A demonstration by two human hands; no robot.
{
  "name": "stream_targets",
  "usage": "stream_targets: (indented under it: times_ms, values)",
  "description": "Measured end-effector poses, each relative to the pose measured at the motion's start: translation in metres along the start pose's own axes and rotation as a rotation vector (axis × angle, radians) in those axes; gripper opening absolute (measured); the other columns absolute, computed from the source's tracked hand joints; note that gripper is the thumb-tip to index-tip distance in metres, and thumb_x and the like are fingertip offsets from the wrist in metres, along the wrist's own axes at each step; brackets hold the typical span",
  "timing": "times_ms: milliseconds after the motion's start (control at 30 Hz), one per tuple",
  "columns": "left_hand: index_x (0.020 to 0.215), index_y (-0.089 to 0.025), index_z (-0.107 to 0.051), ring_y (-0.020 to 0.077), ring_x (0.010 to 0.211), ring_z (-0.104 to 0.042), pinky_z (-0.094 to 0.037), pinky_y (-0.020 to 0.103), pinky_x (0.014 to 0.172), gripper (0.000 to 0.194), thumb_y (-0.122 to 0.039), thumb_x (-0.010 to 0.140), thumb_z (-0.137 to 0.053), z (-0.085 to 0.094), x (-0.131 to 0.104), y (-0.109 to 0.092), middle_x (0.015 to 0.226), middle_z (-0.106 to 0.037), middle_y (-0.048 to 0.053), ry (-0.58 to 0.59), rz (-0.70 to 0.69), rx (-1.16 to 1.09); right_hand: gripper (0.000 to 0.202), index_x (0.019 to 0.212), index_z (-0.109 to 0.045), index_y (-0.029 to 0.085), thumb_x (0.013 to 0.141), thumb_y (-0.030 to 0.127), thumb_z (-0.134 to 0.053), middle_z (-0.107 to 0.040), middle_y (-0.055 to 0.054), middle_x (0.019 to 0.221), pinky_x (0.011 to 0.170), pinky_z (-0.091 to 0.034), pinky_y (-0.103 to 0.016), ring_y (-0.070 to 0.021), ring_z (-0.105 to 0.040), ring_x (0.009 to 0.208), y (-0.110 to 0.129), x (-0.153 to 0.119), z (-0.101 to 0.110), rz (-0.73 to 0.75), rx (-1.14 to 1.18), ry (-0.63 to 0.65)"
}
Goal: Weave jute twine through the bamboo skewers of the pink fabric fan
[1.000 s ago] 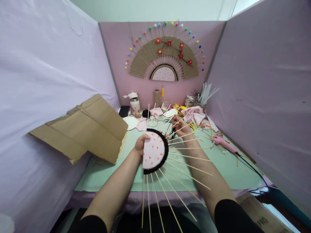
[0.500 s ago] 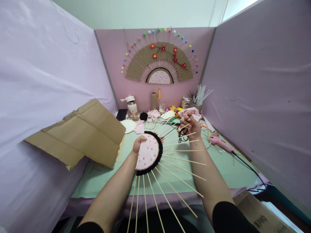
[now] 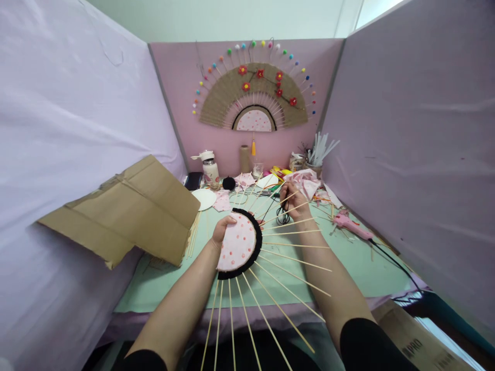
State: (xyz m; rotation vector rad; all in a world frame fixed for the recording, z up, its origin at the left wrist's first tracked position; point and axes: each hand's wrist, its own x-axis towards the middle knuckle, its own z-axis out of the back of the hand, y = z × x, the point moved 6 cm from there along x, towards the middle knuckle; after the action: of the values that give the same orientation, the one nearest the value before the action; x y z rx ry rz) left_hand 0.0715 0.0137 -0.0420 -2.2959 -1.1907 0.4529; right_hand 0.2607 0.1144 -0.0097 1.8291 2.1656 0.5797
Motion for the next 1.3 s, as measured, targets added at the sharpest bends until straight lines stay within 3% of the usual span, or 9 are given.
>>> stream_targets:
  times_ms: [100, 300, 500, 667, 933, 1100, 1300]
  values:
    - [0.122, -0.001, -0.053, 0.0325, 0.102, -0.062, -0.042, 0.046, 0.091, 0.064, -0.017, 0.060, -0.044, -0.003, 0.000, 0.002, 0.105, -0.068, 0.017, 0.028, 0.001, 0.010, 0.015, 0.076, -0.060, 0.019, 0.073, 0.006, -0.066, -0.069, 0.003, 0.071, 0.059, -0.056, -0.013, -0.0078, -0.067, 0.068, -0.024, 0.006, 0.005, 0.004, -0.080, -0.081]
    - [0.112, 0.000, -0.059, 0.0316, 0.093, -0.065, -0.045, 0.042, 0.086, 0.056, -0.020, 0.061, -0.047, -0.001, 0.001, 0.008, 0.094, -0.071, 0.017, 0.039, 0.072, 0.052, 0.018, 0.072, -0.058, 0.020, 0.069, 0.005, -0.068, -0.070, 0.001, 0.072, 0.067, -0.058, -0.016, -0.0112, -0.070, 0.075, -0.064, 0.007, 0.003, 0.026, -0.176, -0.089]
    - [0.102, -0.001, -0.064, 0.0306, 0.083, -0.067, -0.047, 0.040, 0.081, 0.046, -0.017, 0.062, -0.048, 0.013, 0.005, 0.017, 0.080, -0.072, 0.015, -0.029, 0.125, 0.091, 0.020, 0.076, -0.059, 0.018, 0.066, 0.009, -0.073, -0.071, -0.001, 0.076, 0.074, -0.057, -0.018, -0.0131, -0.070, 0.080, -0.079, -0.001, -0.002, 0.018, -0.203, -0.041]
    - [0.105, -0.001, -0.064, 0.0308, 0.083, -0.067, -0.047, 0.040, 0.083, 0.047, -0.015, 0.063, -0.049, 0.014, 0.008, 0.024, 0.081, -0.072, 0.015, 0.002, 0.103, 0.086, 0.021, 0.078, -0.059, 0.018, 0.067, 0.010, -0.074, -0.071, -0.002, 0.075, 0.067, -0.058, -0.017, -0.0148, -0.070, 0.079, -0.090, -0.005, -0.006, -0.032, -0.231, 0.002]
    - [0.109, -0.002, -0.063, 0.0283, 0.076, -0.069, -0.049, 0.038, 0.077, 0.047, -0.014, 0.065, -0.050, 0.017, 0.006, 0.023, 0.080, -0.072, 0.015, -0.032, 0.144, 0.162, 0.021, 0.078, -0.059, 0.020, 0.068, 0.005, -0.070, -0.071, 0.001, 0.077, 0.059, -0.058, -0.016, -0.0125, -0.069, 0.076, -0.074, -0.005, -0.007, -0.053, -0.192, -0.001]
    - [0.119, -0.003, -0.057, 0.0291, 0.084, -0.068, -0.047, 0.040, 0.082, 0.055, -0.013, 0.065, -0.049, 0.004, 0.006, 0.024, 0.089, -0.072, 0.016, 0.030, 0.121, 0.143, 0.020, 0.079, -0.058, 0.019, 0.069, 0.006, -0.068, -0.069, 0.002, 0.074, 0.053, -0.055, -0.014, -0.0094, -0.067, 0.068, -0.060, -0.003, -0.007, -0.039, -0.122, 0.003]
    - [0.128, -0.004, -0.049, 0.0310, 0.103, -0.061, -0.041, 0.044, 0.094, 0.062, -0.013, 0.067, -0.046, -0.015, 0.003, 0.024, 0.110, -0.066, 0.018, 0.147, 0.134, 0.053, 0.019, 0.079, -0.054, 0.020, 0.071, 0.011, -0.069, -0.059, 0.008, 0.061, 0.040, -0.042, -0.009, -0.0020, -0.052, 0.046, -0.038, 0.000, -0.006, -0.058, -0.003, 0.068]
